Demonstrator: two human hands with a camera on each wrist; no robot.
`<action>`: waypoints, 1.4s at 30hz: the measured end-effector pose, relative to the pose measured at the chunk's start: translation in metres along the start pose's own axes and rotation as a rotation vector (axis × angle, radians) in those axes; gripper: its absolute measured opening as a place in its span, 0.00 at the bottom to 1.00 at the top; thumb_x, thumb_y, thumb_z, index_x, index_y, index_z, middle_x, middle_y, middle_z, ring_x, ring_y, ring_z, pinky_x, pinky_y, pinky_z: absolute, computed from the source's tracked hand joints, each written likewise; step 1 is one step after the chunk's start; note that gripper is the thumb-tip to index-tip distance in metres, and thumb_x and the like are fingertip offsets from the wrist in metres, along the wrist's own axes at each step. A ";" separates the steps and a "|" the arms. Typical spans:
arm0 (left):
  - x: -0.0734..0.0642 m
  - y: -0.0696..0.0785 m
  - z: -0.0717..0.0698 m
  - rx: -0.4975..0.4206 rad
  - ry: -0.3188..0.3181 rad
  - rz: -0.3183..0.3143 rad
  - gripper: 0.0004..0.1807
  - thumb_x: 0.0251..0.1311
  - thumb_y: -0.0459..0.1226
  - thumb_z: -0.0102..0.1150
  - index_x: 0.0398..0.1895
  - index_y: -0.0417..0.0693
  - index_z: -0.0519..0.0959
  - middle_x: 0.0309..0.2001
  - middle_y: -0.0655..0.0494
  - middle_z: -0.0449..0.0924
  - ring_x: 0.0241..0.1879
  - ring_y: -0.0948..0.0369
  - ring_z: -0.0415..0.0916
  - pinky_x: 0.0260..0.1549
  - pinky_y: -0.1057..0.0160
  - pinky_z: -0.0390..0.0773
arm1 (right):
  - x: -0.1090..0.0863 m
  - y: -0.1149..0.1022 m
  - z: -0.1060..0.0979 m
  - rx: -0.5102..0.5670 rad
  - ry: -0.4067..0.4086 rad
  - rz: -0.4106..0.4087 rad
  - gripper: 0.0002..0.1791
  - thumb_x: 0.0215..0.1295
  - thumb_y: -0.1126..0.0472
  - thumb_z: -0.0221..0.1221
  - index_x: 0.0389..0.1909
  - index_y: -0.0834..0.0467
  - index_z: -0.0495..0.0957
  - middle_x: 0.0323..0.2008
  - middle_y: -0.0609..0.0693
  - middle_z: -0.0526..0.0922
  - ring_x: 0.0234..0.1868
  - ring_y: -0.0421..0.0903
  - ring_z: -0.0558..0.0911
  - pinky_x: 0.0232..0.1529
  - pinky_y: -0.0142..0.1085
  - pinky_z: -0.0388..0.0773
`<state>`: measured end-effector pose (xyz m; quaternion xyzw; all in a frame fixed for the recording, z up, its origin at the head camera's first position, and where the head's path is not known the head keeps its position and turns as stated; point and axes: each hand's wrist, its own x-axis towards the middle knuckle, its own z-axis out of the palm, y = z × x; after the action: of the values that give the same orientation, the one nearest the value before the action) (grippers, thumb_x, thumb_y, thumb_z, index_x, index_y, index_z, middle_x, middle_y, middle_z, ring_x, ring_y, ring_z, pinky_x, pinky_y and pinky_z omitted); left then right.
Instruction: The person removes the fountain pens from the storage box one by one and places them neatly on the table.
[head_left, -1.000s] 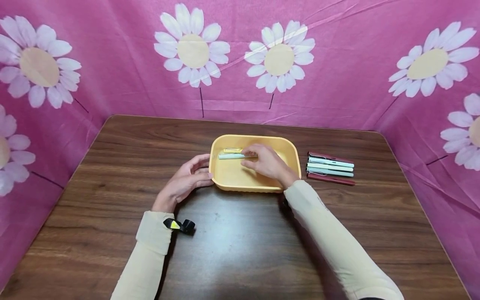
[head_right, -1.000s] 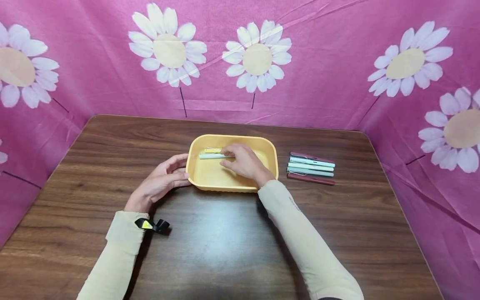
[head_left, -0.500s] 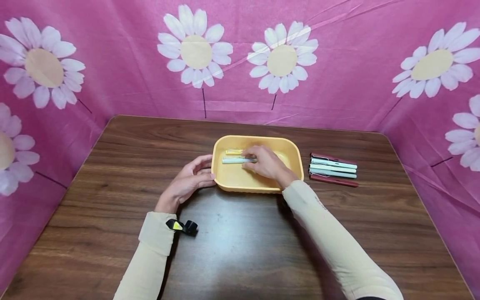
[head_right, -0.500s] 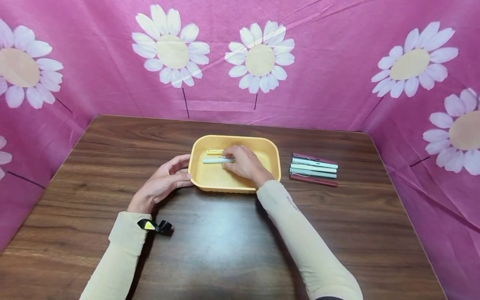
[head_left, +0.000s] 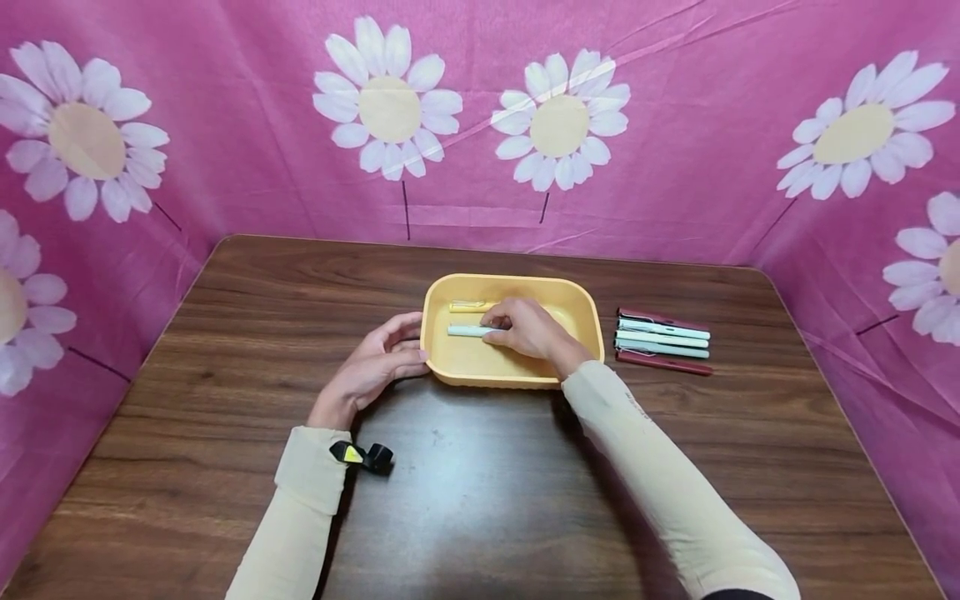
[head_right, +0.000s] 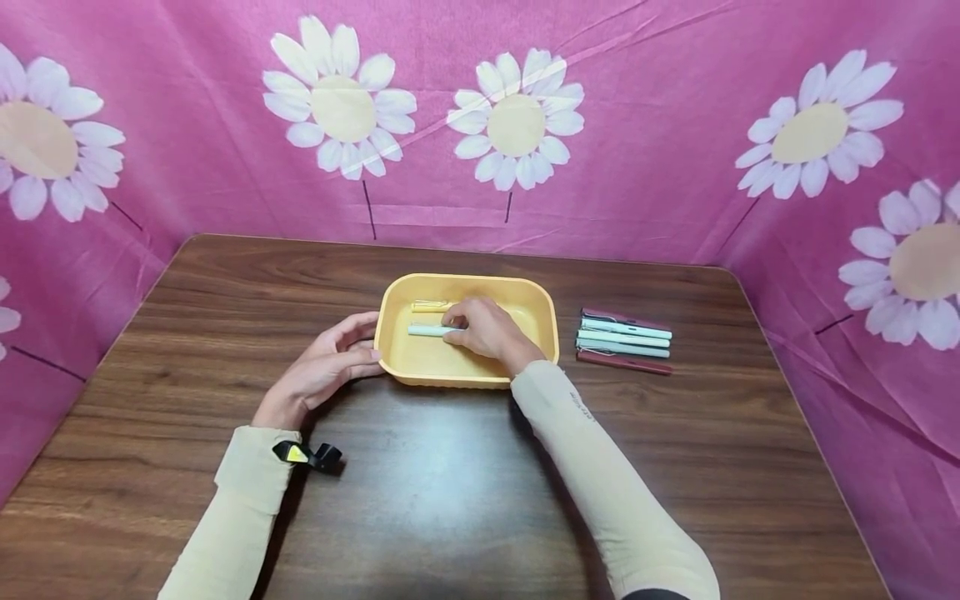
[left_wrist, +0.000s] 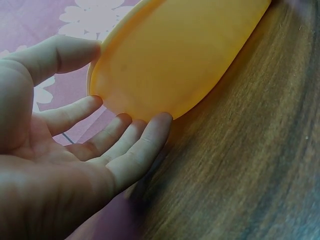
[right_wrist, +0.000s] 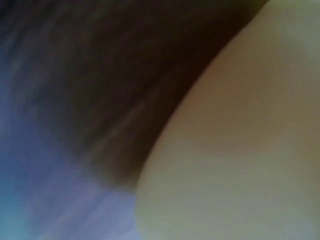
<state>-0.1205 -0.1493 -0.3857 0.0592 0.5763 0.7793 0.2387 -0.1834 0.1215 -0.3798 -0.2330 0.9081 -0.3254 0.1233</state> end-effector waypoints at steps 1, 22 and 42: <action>0.000 0.000 0.000 -0.001 0.003 -0.004 0.38 0.63 0.18 0.53 0.76 0.31 0.53 0.69 0.28 0.58 0.56 0.50 0.74 0.51 0.57 0.84 | 0.000 0.000 0.000 0.009 0.001 0.001 0.09 0.61 0.62 0.71 0.42 0.59 0.87 0.30 0.47 0.82 0.34 0.43 0.75 0.37 0.35 0.74; 0.000 -0.001 0.000 0.000 -0.002 0.000 0.38 0.63 0.19 0.54 0.76 0.31 0.54 0.70 0.28 0.58 0.58 0.49 0.74 0.52 0.57 0.83 | -0.014 -0.004 -0.012 0.199 0.025 0.017 0.12 0.61 0.62 0.71 0.44 0.61 0.88 0.32 0.47 0.85 0.35 0.45 0.78 0.38 0.36 0.77; 0.004 -0.002 -0.001 -0.006 0.006 -0.008 0.37 0.63 0.18 0.54 0.75 0.32 0.55 0.69 0.30 0.59 0.54 0.52 0.76 0.50 0.58 0.84 | -0.036 0.004 -0.051 0.126 0.111 -0.060 0.09 0.60 0.66 0.70 0.42 0.62 0.88 0.31 0.48 0.85 0.36 0.47 0.79 0.36 0.34 0.74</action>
<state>-0.1233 -0.1476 -0.3884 0.0537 0.5748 0.7804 0.2404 -0.1733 0.1693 -0.3410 -0.2336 0.8837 -0.3981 0.0774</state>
